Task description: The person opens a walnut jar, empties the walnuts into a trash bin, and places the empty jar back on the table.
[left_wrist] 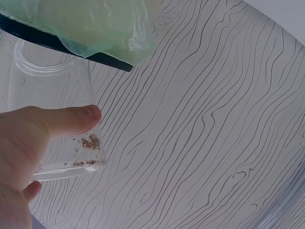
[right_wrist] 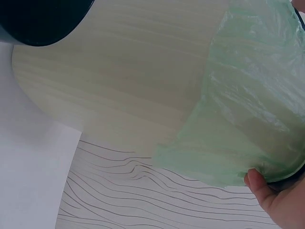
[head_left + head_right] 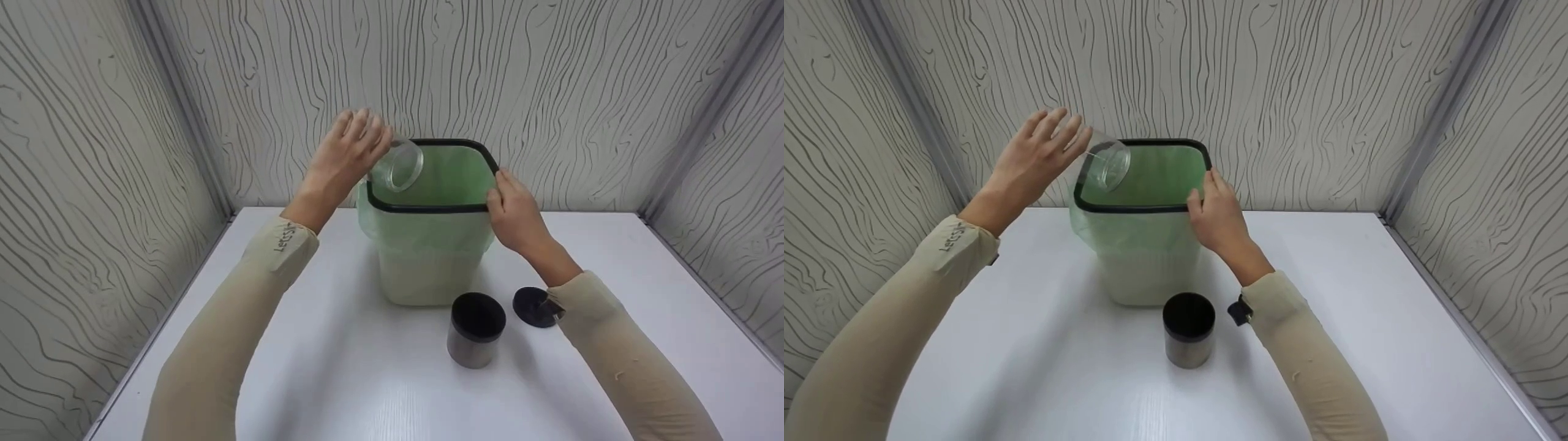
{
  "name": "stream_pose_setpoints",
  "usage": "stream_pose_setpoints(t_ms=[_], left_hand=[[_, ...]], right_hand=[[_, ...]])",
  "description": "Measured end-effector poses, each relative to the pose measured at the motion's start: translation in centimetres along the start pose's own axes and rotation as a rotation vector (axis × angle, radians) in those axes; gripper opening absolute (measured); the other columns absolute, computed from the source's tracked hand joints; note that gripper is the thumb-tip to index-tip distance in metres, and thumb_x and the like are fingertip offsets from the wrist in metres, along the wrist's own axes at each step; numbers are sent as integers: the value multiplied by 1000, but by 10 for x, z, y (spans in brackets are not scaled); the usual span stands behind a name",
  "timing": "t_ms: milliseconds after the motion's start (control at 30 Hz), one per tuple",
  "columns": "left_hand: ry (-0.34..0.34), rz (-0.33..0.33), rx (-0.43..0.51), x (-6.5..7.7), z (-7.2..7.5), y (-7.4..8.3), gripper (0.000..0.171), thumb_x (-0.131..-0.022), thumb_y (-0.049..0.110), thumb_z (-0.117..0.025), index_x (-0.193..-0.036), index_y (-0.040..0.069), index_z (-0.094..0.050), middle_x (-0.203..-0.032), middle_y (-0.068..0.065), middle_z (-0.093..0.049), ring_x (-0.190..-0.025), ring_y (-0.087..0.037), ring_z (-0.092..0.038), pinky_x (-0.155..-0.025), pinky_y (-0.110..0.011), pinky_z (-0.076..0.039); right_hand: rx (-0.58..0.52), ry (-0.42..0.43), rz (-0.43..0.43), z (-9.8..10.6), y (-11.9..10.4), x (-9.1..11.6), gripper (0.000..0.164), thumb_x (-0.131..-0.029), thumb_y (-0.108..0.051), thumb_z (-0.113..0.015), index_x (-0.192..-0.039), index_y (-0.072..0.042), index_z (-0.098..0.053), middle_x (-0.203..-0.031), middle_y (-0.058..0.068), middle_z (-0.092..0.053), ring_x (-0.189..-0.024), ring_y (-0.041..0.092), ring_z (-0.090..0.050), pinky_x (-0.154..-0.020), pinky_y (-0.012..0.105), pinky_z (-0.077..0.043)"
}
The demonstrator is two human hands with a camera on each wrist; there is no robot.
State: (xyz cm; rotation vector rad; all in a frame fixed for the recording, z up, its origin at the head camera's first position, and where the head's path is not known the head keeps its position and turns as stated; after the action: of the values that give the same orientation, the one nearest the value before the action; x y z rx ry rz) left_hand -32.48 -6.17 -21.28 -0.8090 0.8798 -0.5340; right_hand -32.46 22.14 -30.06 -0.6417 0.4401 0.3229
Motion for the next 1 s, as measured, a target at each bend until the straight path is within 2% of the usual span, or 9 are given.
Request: stream_pose_setpoints(t_ms=[233,400,533,700,1000], left_hand=[[-16,59,54,3,-1,-3,70,-82,7,-71,-141,8,-34,-138,-13,-41,-127,-31,-38,-105,-42,-31],[-26,145,149,8,-3,-9,72,-80,7,-72,-142,8,-34,-138,-15,-41,-128,-33,-37,-105,-45,-31],[-26,291,371,17,-10,-13,74,-79,11,-74,-142,6,-34,-138,-16,-42,-128,-35,-37,-105,-46,-29],[-45,516,684,34,-22,-17,90,-72,30,-82,-143,4,-33,-139,-17,-42,-127,-37,-37,-104,-49,-30],[-17,794,1076,61,-37,-14,99,-66,36,-85,-144,5,-32,-136,-16,-44,-125,-33,-39,-104,-49,-30]], right_hand=[[-1,4,5,0,2,0,56,-101,-26,-29,-141,13,-28,-148,27,-26,-138,38,-22,-110,50,-19],[2,4,5,0,2,-1,56,-101,-27,-29,-141,13,-28,-148,27,-26,-138,38,-21,-110,49,-19],[5,7,8,-1,2,0,56,-101,-26,-30,-141,13,-29,-148,27,-26,-137,39,-22,-110,49,-19],[8,13,16,-1,2,0,54,-101,-24,-30,-140,14,-29,-147,28,-27,-137,39,-22,-110,49,-20],[4,16,12,2,5,-1,55,-101,-24,-29,-140,14,-29,-147,28,-27,-137,38,-23,-110,49,-21]])
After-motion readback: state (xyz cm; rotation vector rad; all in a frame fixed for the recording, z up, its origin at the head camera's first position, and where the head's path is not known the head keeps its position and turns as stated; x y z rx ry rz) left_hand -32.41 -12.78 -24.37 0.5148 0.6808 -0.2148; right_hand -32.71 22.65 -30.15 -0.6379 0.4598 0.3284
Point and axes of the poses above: each hand's wrist, its own x-axis away from the middle knuckle, its own z-axis out of the back of the hand, y = z × x, the point moved 2 cm from there along -x, towards the middle knuckle
